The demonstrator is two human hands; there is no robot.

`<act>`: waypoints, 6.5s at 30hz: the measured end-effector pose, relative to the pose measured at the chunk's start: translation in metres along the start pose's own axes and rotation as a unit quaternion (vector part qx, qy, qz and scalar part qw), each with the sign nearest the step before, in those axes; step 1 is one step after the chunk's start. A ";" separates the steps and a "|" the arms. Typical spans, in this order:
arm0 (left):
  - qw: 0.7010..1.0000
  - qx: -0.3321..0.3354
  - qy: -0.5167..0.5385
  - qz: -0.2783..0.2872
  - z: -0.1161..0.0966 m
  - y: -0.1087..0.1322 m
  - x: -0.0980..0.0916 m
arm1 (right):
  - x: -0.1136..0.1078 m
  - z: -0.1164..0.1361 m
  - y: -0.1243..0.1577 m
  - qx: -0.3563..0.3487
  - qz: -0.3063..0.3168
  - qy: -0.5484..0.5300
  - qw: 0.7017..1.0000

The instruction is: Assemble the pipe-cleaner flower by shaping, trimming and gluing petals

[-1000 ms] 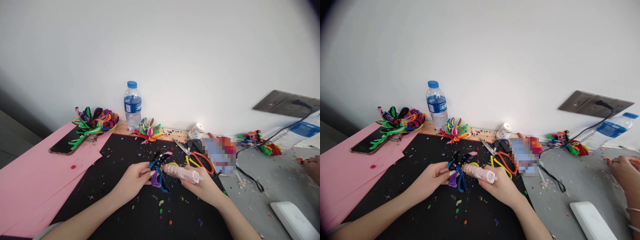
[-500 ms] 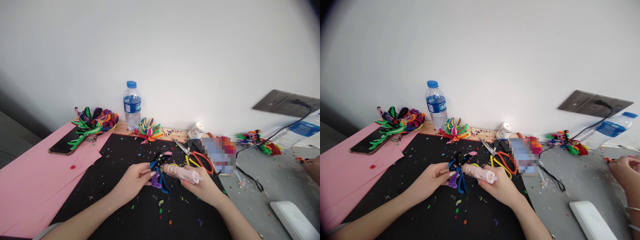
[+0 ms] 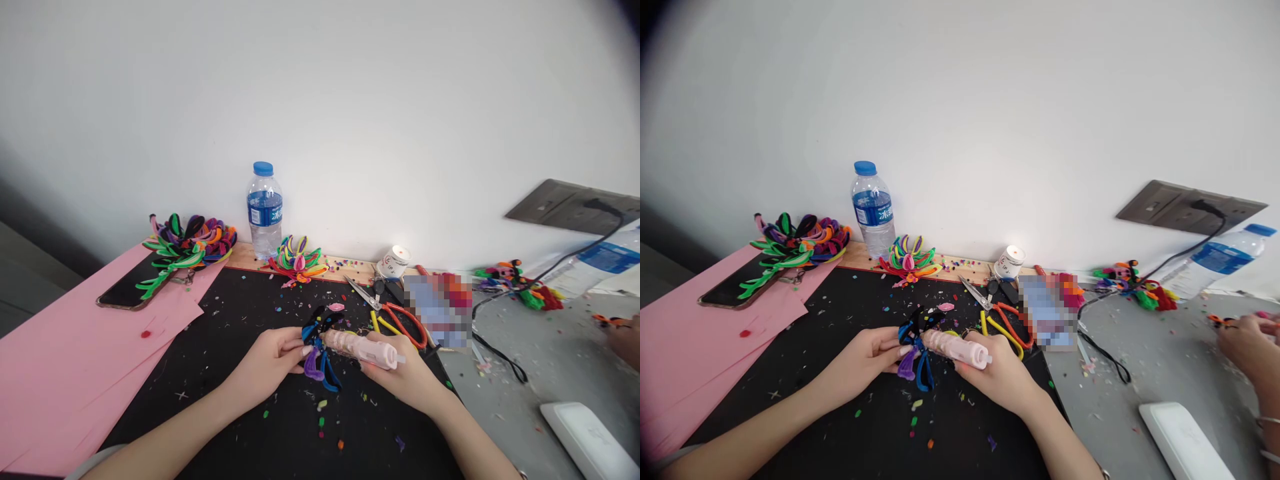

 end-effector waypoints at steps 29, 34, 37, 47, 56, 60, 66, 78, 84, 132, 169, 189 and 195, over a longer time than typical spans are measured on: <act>1.000 -0.009 -0.015 -0.017 0.000 0.000 -0.005 | 0.001 0.006 0.002 0.001 0.027 0.009 1.000; 1.000 -0.012 -0.014 -0.021 0.000 0.000 -0.005 | 0.001 0.007 0.003 -0.003 0.028 0.021 0.999; 1.000 -0.014 -0.012 -0.023 0.000 0.000 -0.004 | 0.002 0.006 0.002 -0.001 0.029 0.017 0.999; 1.000 -0.007 -0.009 -0.019 -0.003 0.000 -0.003 | 0.000 0.007 0.002 0.004 0.034 -0.008 0.999; 1.000 -0.005 -0.002 -0.016 -0.002 0.000 -0.003 | 0.002 0.007 0.002 -0.002 0.032 0.021 0.999; 1.000 -0.009 -0.003 -0.015 -0.002 0.000 -0.002 | 0.002 0.006 0.001 0.006 0.033 0.017 0.999; 1.000 -0.001 0.007 -0.007 -0.002 -0.001 0.000 | 0.002 0.004 0.002 0.010 0.027 -0.004 1.000; 1.000 -0.004 -0.005 0.005 -0.004 0.001 0.002 | 0.003 0.001 0.001 0.007 0.012 -0.007 1.000; 1.000 -0.012 -0.008 0.002 -0.003 0.000 0.002 | 0.001 0.001 0.002 0.002 0.009 -0.006 1.000; 0.999 0.010 0.011 -0.032 -0.001 0.001 -0.008 | -0.002 -0.003 0.001 0.029 0.002 -0.013 0.999; 0.999 0.015 0.016 -0.038 -0.004 0.000 -0.007 | 0.004 -0.004 0.002 0.032 0.019 0.008 0.999; 0.999 0.015 0.008 -0.038 -0.004 0.000 -0.008 | 0.002 -0.004 0.003 0.025 0.018 0.004 1.000; 0.999 0.010 -0.013 -0.041 -0.003 0.001 -0.010 | 0.000 -0.003 0.003 0.024 0.013 0.006 1.000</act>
Point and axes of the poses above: each hand's wrist, its own y-axis away from the middle knuckle, its own x-axis out of the palm, z = x × y, the point moved 6 cm from there along -y, towards the middle knuckle, and after that the axes turned 11 degrees about z, right-handed, at the moved point
